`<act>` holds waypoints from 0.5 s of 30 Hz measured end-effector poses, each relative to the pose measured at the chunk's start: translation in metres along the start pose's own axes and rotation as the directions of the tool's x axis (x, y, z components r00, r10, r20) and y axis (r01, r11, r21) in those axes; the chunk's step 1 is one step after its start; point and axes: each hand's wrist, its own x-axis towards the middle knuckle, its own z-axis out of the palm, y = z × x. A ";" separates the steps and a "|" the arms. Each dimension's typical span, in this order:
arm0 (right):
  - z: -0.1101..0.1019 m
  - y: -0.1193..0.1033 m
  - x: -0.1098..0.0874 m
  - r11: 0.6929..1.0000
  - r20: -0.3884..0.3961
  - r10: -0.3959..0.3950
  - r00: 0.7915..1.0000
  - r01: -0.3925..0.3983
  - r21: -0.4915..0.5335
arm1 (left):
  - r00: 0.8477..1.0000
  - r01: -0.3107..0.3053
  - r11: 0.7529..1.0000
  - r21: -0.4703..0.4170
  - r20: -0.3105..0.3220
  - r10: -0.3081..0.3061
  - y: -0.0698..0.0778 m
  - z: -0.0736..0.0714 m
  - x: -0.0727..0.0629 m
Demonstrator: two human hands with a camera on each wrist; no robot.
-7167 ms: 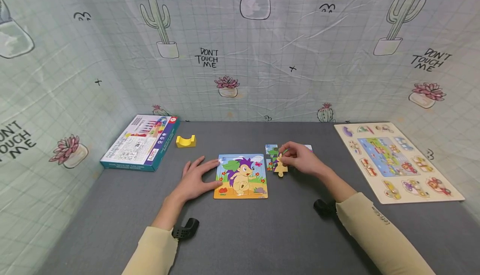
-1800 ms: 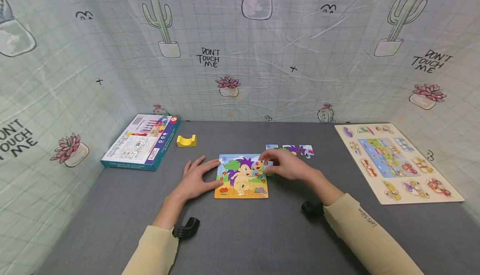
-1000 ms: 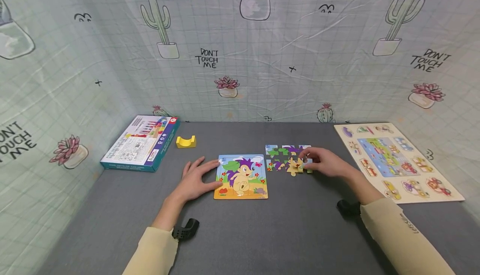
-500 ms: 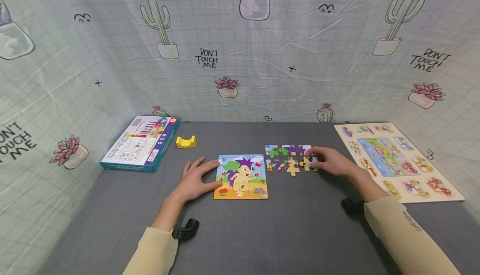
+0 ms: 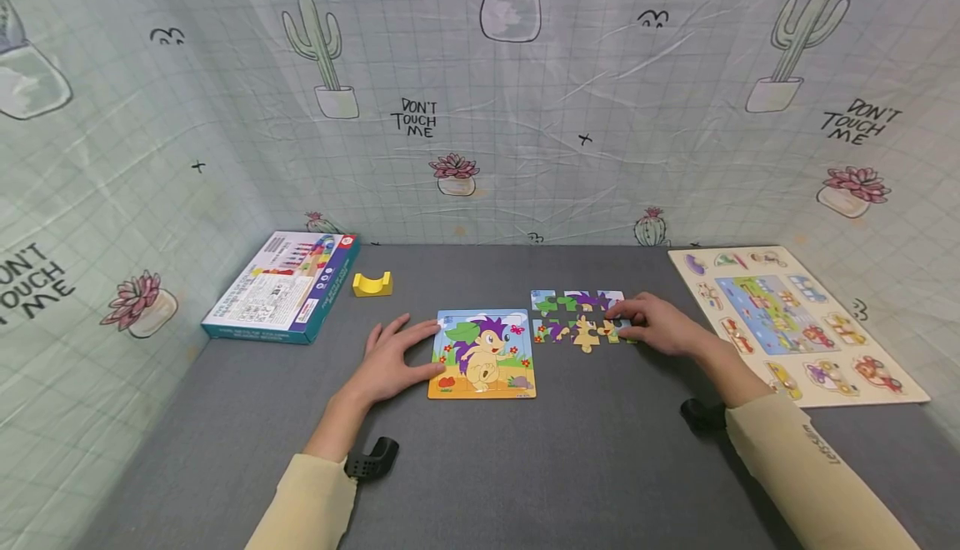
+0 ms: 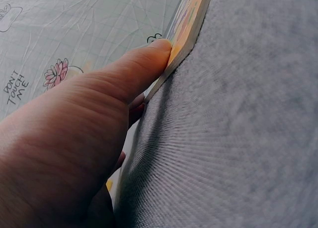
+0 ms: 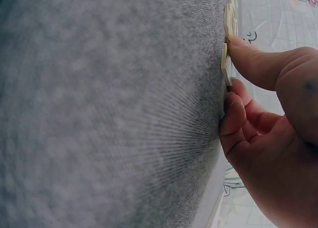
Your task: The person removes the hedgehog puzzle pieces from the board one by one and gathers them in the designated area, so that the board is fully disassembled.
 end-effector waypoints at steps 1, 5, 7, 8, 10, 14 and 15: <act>0.000 0.000 0.000 1.000 0.001 0.002 1.000 -0.002 0.002 | 1.000 -0.001 1.000 0.001 0.000 0.001 0.000 0.000 0.000; 0.000 -0.001 0.000 1.000 0.000 -0.001 1.000 0.001 0.009 | 1.000 0.002 1.000 -0.001 0.001 -0.002 0.000 0.000 0.000; 0.000 0.000 -0.001 1.000 -0.001 -0.004 1.000 0.004 0.010 | 1.000 0.002 1.000 -0.003 0.001 -0.002 0.000 0.000 0.000; 0.000 0.000 -0.001 1.000 -0.001 -0.004 1.000 0.004 0.012 | 1.000 0.000 1.000 -0.004 0.001 0.000 -0.001 0.000 0.000; -0.001 0.000 -0.001 1.000 -0.004 0.000 1.000 0.000 0.017 | 1.000 -0.003 1.000 -0.007 0.000 0.003 -0.001 0.001 0.000; -0.003 -0.003 0.001 1.000 -0.028 0.018 0.999 -0.017 0.020 | 1.000 -0.010 1.000 -0.009 -0.004 0.010 -0.001 0.001 0.000; -0.004 -0.004 0.002 1.000 -0.035 0.021 0.999 -0.020 0.020 | 1.000 -0.010 1.000 -0.008 -0.005 0.010 -0.001 0.001 -0.001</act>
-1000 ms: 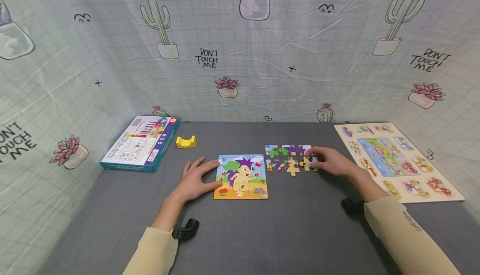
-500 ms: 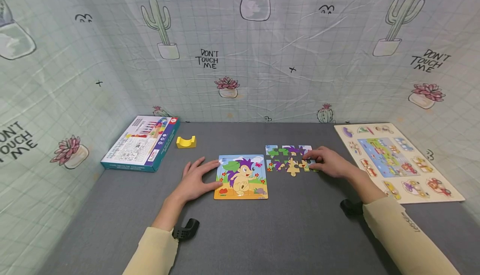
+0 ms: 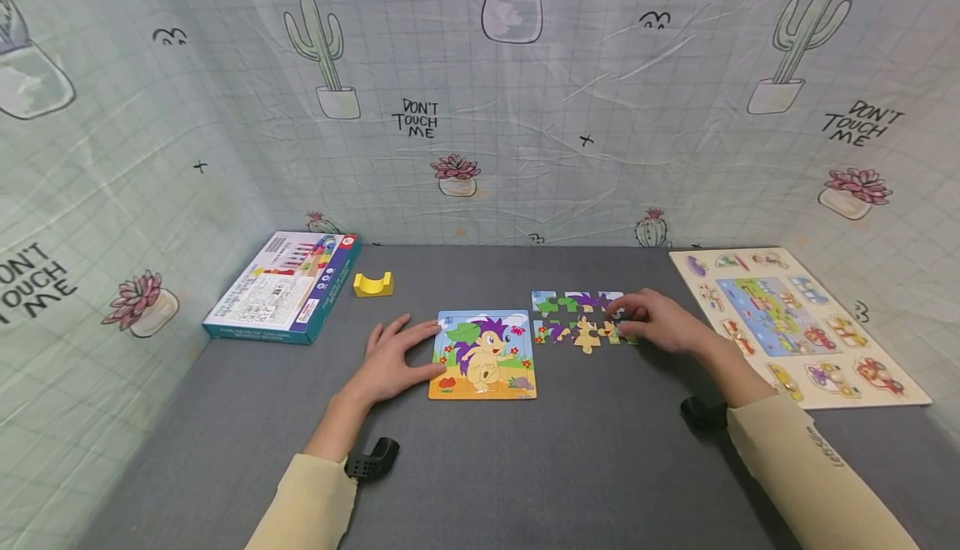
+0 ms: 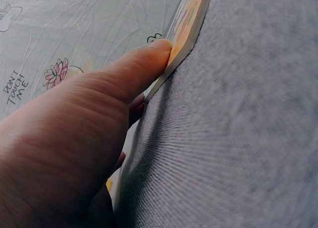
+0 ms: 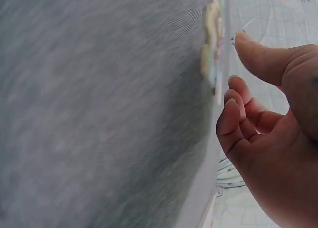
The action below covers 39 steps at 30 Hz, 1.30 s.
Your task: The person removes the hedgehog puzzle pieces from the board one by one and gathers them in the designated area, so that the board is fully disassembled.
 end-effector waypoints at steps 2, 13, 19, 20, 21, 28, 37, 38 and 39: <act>-0.001 -0.004 0.002 1.000 -0.011 0.002 1.000 -0.002 0.001 | 1.000 0.000 1.000 0.001 0.001 0.000 0.000 0.000 0.000; 0.013 -0.048 0.020 0.993 -0.001 -0.055 0.999 0.054 0.100 | 1.000 -0.002 1.000 0.009 0.004 0.002 -0.001 0.000 0.002; 0.026 -0.065 0.034 0.988 0.013 -0.076 0.997 0.073 0.137 | 1.000 -0.018 1.000 0.010 -0.008 0.018 0.000 -0.002 0.002; 0.028 -0.067 0.036 0.987 0.017 -0.078 0.997 0.074 0.144 | 1.000 -0.020 1.000 0.012 -0.010 0.020 -0.001 -0.002 0.003; 0.031 -0.070 0.038 0.985 0.019 -0.087 0.996 0.083 0.151 | 1.000 -0.022 1.000 0.011 -0.012 0.023 -0.001 -0.002 0.003; 0.046 -0.094 0.049 0.975 0.053 -0.124 0.991 0.111 0.193 | 0.996 -0.080 0.997 -0.022 -0.033 0.079 -0.004 -0.002 0.000; 0.067 -0.124 0.065 0.959 0.093 -0.211 0.973 0.187 0.215 | 0.991 -0.134 0.991 -0.028 -0.006 0.134 -0.006 -0.002 -0.008; 0.070 -0.128 0.067 0.958 0.099 -0.214 0.972 0.189 0.215 | 0.990 -0.143 0.989 -0.028 -0.001 0.143 -0.007 -0.002 -0.009; 0.072 -0.132 0.068 0.958 0.104 -0.216 0.971 0.190 0.216 | 0.988 -0.151 0.988 -0.029 0.004 0.151 -0.008 -0.002 -0.009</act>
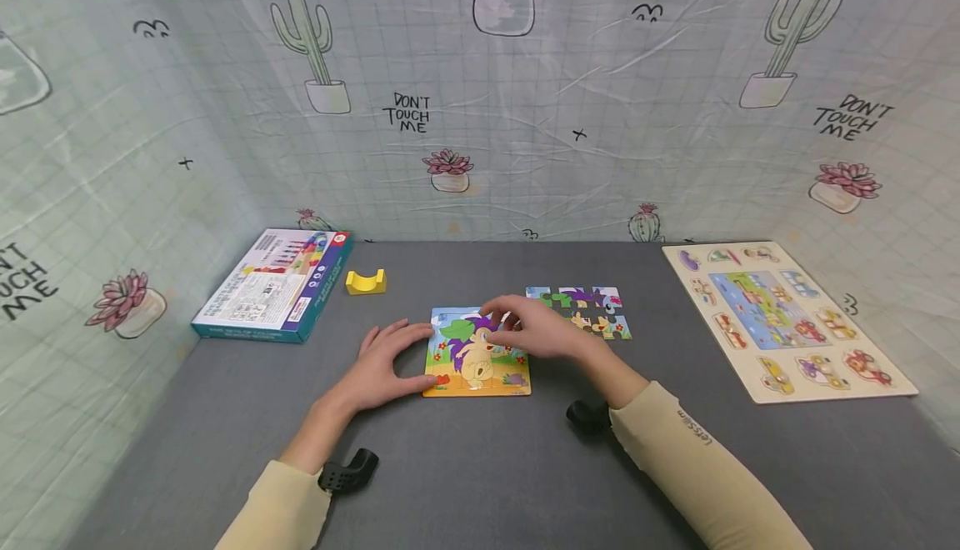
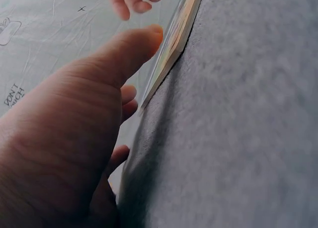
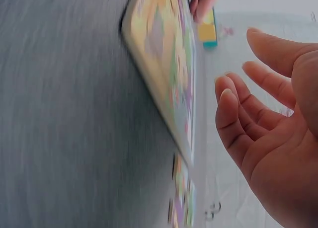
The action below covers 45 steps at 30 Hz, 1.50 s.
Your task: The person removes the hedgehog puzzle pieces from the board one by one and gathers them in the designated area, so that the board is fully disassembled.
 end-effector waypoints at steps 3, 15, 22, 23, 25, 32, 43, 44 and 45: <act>0.009 -0.008 0.006 1.000 0.018 -0.002 1.000 0.002 -0.002 | 1.000 -0.015 1.000 0.005 0.012 0.014 -0.001 -0.001 -0.002; 0.038 -0.025 0.022 1.000 0.098 0.003 0.995 -0.002 -0.015 | 0.997 -0.063 0.998 0.023 0.055 0.062 -0.003 -0.006 -0.005; 0.046 -0.029 0.025 0.998 0.104 0.035 0.994 -0.030 -0.047 | 0.997 -0.064 0.998 0.027 0.054 0.062 -0.004 -0.006 -0.006; 0.047 -0.029 0.026 0.998 0.105 0.035 0.994 -0.030 -0.051 | 0.997 -0.061 0.998 0.029 0.055 0.059 -0.004 -0.006 -0.006; 0.050 -0.029 0.027 0.997 0.099 0.033 0.995 -0.026 -0.076 | 0.997 -0.054 0.998 0.028 0.056 0.053 -0.004 -0.005 -0.007; 0.056 -0.032 0.028 0.980 0.058 0.096 0.994 -0.084 -0.182 | 0.997 -0.046 0.999 0.015 0.064 0.045 -0.002 -0.005 -0.006; 0.068 -0.043 0.028 0.933 -0.001 0.195 0.981 -0.186 -0.307 | 0.997 -0.038 0.999 0.022 0.066 0.037 -0.001 -0.004 -0.006; 0.068 -0.044 0.028 0.932 -0.002 0.200 0.980 -0.191 -0.310 | 0.997 -0.039 0.999 0.023 0.065 0.038 -0.001 -0.004 -0.006; 0.068 -0.044 0.028 0.931 -0.003 0.202 0.979 -0.193 -0.309 | 0.997 -0.040 0.999 0.023 0.064 0.039 -0.001 -0.004 -0.007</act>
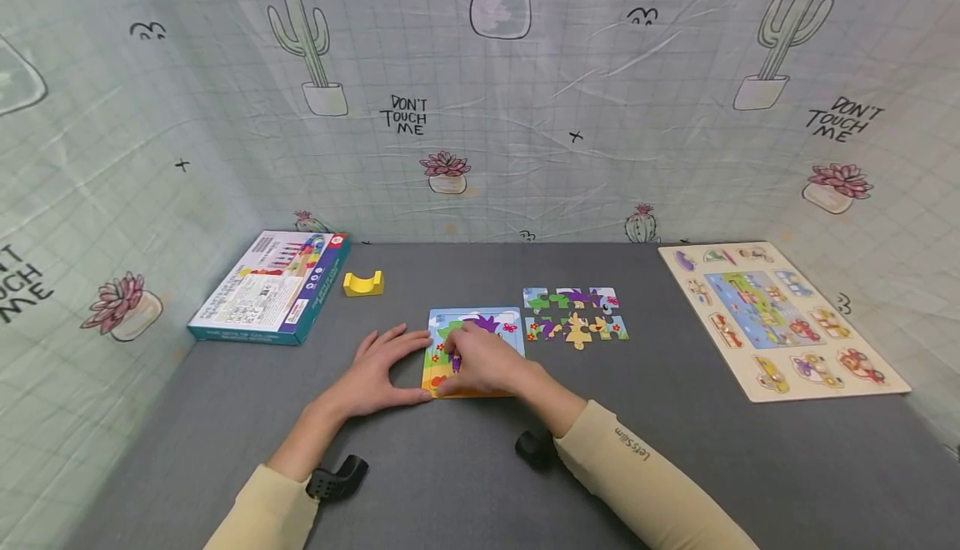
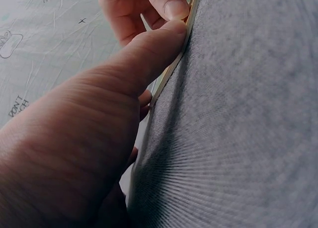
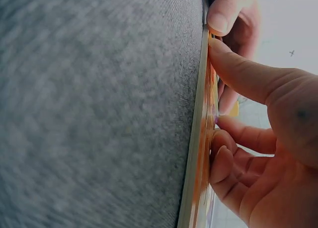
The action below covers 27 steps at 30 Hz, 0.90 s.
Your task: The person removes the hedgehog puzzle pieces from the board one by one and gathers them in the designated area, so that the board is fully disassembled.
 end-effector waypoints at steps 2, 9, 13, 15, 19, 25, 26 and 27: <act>0.000 0.001 0.000 1.000 -0.001 0.001 1.000 -0.001 0.016 | 1.000 -0.003 1.000 -0.001 0.000 0.003 0.000 0.000 0.000; 0.000 0.003 -0.002 0.989 -0.056 -0.001 0.998 0.009 0.149 | 1.000 -0.002 1.000 -0.010 -0.001 0.002 0.000 0.000 0.000; -0.001 0.005 -0.004 0.976 -0.090 -0.013 0.996 0.032 0.217 | 1.000 0.004 1.000 -0.003 0.004 -0.004 -0.001 0.000 0.000; -0.001 0.005 -0.004 0.968 -0.101 -0.020 0.995 0.044 0.248 | 1.000 0.000 1.000 0.001 0.003 0.000 -0.001 0.000 0.000; -0.002 0.006 -0.005 0.952 -0.107 -0.032 0.994 0.063 0.300 | 1.000 -0.006 1.000 -0.003 -0.001 0.006 -0.001 0.000 0.000; -0.006 0.008 -0.005 0.917 -0.119 -0.041 0.992 0.084 0.391 | 1.000 -0.009 1.000 -0.006 0.002 0.009 -0.001 0.000 0.001; -0.007 0.009 -0.006 0.910 -0.122 -0.042 0.992 0.089 0.404 | 1.000 -0.010 1.000 -0.005 0.003 0.010 -0.002 0.000 0.001; -0.009 0.010 -0.007 0.903 -0.121 -0.043 0.992 0.091 0.420 | 1.000 -0.009 1.000 -0.004 0.005 0.009 -0.002 0.000 0.001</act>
